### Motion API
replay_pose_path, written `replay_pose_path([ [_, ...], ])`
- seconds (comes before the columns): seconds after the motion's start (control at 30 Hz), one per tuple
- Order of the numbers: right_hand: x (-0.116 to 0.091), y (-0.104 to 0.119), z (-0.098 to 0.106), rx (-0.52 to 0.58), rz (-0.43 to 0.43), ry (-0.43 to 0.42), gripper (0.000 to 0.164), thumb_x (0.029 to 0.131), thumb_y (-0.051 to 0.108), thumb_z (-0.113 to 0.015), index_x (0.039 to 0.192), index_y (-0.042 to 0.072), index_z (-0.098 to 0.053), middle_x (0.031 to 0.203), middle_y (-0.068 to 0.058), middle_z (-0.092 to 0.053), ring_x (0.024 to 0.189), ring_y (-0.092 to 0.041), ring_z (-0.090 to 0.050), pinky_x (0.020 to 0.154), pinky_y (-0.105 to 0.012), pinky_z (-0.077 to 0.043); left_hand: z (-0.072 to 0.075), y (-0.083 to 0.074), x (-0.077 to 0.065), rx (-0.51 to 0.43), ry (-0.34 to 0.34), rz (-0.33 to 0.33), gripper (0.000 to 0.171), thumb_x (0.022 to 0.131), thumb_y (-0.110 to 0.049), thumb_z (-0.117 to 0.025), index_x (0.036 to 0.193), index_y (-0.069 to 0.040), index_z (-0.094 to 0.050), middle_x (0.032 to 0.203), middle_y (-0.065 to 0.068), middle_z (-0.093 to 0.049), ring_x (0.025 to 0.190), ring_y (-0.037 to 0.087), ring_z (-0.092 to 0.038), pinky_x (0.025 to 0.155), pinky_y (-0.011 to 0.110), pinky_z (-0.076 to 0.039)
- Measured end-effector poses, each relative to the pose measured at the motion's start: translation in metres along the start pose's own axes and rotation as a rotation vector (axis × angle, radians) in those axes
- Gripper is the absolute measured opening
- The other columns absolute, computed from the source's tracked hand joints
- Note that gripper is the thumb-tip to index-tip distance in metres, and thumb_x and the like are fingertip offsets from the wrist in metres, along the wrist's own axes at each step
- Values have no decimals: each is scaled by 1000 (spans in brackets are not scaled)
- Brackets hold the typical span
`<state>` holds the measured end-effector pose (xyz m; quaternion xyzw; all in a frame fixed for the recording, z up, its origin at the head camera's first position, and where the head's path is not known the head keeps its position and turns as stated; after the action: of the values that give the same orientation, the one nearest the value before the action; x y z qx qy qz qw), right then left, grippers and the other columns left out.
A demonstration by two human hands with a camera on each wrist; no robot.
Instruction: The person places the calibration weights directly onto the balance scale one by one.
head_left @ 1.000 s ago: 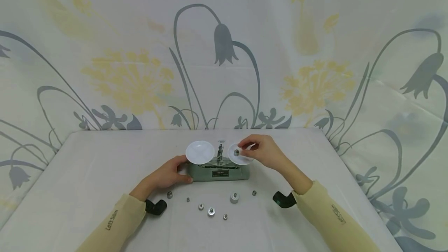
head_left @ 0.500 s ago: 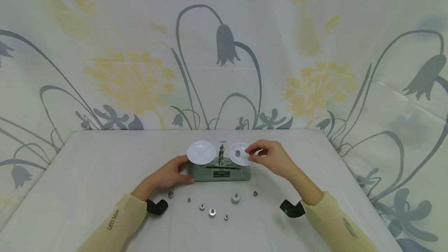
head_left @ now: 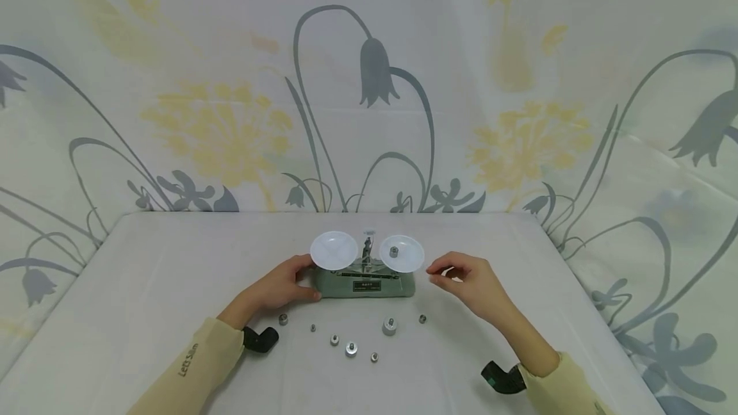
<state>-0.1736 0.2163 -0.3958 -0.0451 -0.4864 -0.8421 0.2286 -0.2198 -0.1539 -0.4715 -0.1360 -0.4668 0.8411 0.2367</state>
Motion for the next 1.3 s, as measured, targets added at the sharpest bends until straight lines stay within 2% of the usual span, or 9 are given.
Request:
replay_pose_path([
  [0.1, -8, -3, -2, 5, -9, 5, 12, 86, 5, -77, 96, 13, -74, 94, -2, -71, 82, -15, -63, 73, -25, -55, 0, -1, 0, 1, 0, 1, 61, 81, -18, -83, 135, -9, -57, 139, 12, -53, 133, 36, -42, 110, 56, -34],
  [0.27, -18, -6, -7, 5, -5, 21, 12, 86, 1, -76, 96, 7, -74, 94, -8, -71, 82, -14, -63, 71, -25, -55, 0, 1, 1, 1, 2, -6, 61, 81, -18, -83, 135, -9, -57, 140, 12, -52, 134, 36, -42, 110, 57, -34],
  [0.47, -25, -21, -16, -1, -22, 58, 14, 85, -1, -76, 98, 3, -74, 95, -7, -72, 82, -11, -63, 70, -25, -55, 0, -1, 0, -5, 13, -8, 60, 81, -18, -83, 135, -9, -57, 139, 12, -53, 134, 37, -41, 111, 57, -32],
  [0.6, -27, -32, -20, 16, -81, 122, 15, 87, 4, -75, 102, 4, -74, 98, -7, -72, 86, -11, -64, 73, -25, -55, 0, -3, 0, -13, 16, -4, 61, 81, -18, -83, 136, -9, -56, 140, 13, -52, 135, 37, -40, 111, 56, -32],
  [0.8, -29, -42, -26, -20, -137, 185, 16, 87, 4, -74, 103, 7, -74, 99, -4, -71, 87, -11, -63, 74, -26, -54, 0, -4, -1, -18, 15, -9, 62, 81, -17, -83, 136, -8, -56, 140, 13, -52, 135, 37, -41, 111, 56, -32],
  [1.03, -32, -49, -34, -39, -153, 244, 16, 86, 12, -77, 102, 13, -75, 100, 3, -71, 90, -11, -62, 77, -27, -52, 0, -3, 1, -23, 20, -18, 62, 80, -17, -83, 136, -8, -56, 140, 13, -52, 135, 37, -40, 112, 56, -31],
  [1.3, -33, -47, -37, -67, -148, 259, 16, 85, 14, -78, 101, 16, -75, 99, 7, -71, 89, -9, -62, 76, -26, -50, 0, 0, 1, -10, 19, -15, 62, 81, -17, -83, 136, -9, -56, 141, 13, -52, 136, 37, -40, 112, 57, -31],
])
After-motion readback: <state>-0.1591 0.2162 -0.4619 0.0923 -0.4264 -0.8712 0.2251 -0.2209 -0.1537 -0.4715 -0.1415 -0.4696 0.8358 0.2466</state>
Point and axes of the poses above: each hand's wrist, its own x-axis towards the middle knuckle, its own z-axis out of the back of the hand, y = z × x, the point moved 2 cm from there along x, towards the middle knuckle
